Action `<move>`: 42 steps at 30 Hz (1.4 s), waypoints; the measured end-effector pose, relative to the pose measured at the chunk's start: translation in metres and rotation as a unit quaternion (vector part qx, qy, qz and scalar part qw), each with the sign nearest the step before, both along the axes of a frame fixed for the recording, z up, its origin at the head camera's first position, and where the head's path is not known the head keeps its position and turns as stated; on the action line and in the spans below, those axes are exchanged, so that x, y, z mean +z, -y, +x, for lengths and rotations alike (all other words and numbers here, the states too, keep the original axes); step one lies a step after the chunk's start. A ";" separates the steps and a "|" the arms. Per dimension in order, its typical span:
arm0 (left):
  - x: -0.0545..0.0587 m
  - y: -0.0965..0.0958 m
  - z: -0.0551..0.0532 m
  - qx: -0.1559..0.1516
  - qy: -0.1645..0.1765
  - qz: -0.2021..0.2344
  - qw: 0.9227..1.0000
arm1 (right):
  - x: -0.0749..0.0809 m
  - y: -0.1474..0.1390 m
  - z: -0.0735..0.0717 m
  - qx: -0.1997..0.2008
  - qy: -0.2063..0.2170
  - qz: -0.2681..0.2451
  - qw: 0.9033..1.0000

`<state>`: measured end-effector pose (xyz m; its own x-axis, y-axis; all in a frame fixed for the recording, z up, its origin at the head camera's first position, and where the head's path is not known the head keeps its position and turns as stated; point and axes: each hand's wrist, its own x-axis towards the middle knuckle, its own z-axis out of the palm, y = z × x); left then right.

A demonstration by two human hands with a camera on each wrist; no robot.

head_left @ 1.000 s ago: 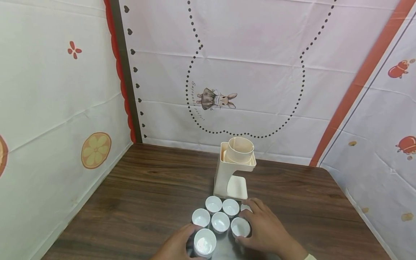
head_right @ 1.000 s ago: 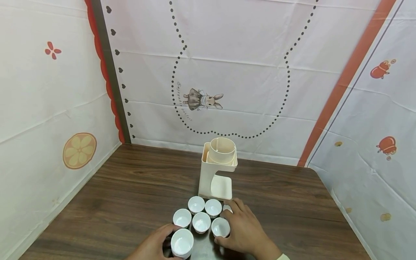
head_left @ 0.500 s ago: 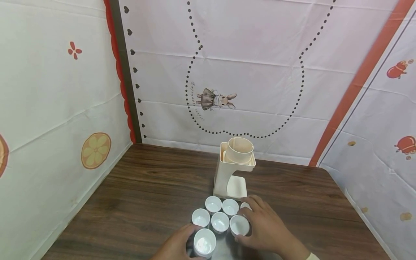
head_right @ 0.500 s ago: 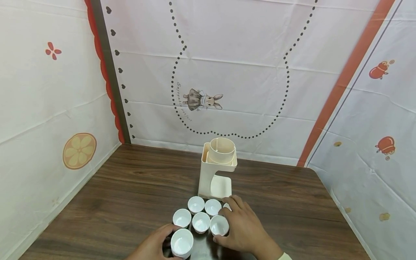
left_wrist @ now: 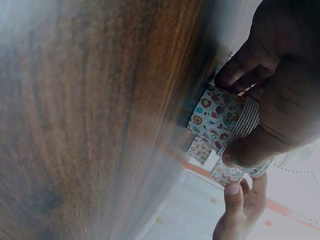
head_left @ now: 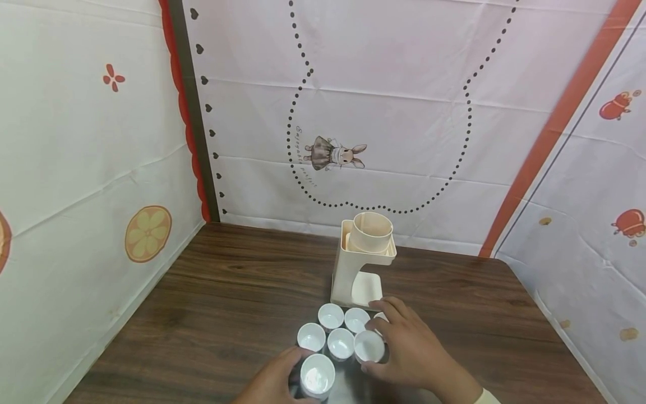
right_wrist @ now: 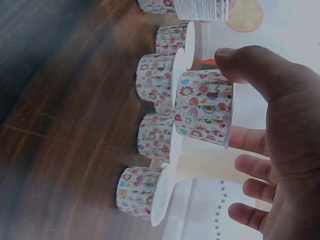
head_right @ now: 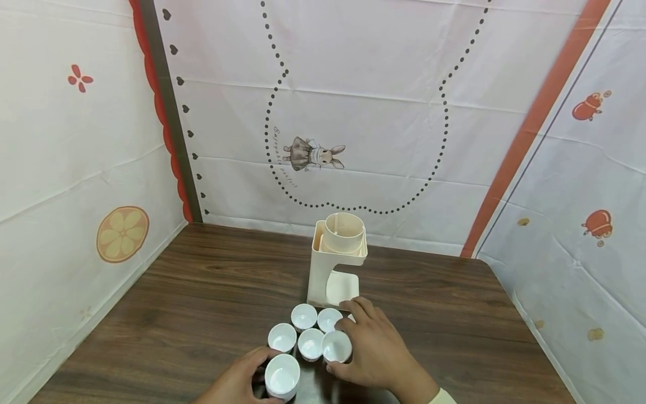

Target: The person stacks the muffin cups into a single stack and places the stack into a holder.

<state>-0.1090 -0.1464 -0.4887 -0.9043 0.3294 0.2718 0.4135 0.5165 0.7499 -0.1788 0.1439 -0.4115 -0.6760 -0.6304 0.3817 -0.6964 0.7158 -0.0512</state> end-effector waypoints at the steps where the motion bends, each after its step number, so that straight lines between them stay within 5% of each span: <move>1: 0.000 0.000 0.000 0.000 -0.001 0.000 1.000 | 0.002 0.001 0.001 0.001 0.002 0.002 1.000; 19: -0.001 -0.001 0.000 -0.001 -0.003 0.000 1.000 | 0.018 0.018 0.007 0.026 0.004 -0.006 1.000; 27: 0.003 0.000 -0.001 -0.001 0.032 0.009 0.999 | 0.025 0.026 0.011 0.040 0.001 0.002 0.999; 42: 0.001 0.001 0.000 -0.005 0.010 0.006 1.000 | 0.031 0.039 0.016 0.066 0.005 0.005 0.998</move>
